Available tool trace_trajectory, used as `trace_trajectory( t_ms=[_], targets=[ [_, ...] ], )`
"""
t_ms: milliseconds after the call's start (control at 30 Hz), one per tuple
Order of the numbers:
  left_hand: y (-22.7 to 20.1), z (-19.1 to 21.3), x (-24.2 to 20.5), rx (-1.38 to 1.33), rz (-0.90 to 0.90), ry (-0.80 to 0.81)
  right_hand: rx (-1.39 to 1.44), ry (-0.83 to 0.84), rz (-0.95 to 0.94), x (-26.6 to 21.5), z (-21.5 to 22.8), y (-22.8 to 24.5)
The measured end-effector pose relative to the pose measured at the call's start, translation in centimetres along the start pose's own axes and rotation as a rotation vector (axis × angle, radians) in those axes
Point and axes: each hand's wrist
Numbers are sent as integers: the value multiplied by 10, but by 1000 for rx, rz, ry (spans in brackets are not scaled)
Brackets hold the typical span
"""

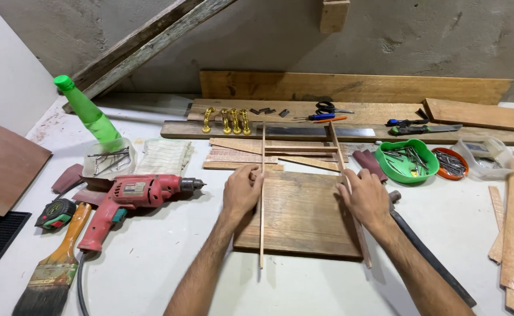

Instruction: Measuring, marking, and hammering small wooden strips to assemble a frame on a wooden base.

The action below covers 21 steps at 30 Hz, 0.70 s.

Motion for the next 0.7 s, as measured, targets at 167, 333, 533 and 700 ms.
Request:
trace_trajectory(
  t_ms=[167,333,533,700],
  targets=[
    [63,-6,30,176,-205,-267,13,-130,334,45,-30,35],
    [82,-15,46,427,-225,-238,153,-98,646,95,-64,109],
    [73,-2,46,544,-252,-138,131,-23,784,136,-80,178],
    [80,17,46,626,-256,-144,-36,142,647,163,-120,182]
  ],
)
Point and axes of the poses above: each hand's wrist, its own x-axis towards the middle knuckle, its own z-axis out of the back of the hand, y = z × x, and after that the axes turned 4 degrees about x, right-handed
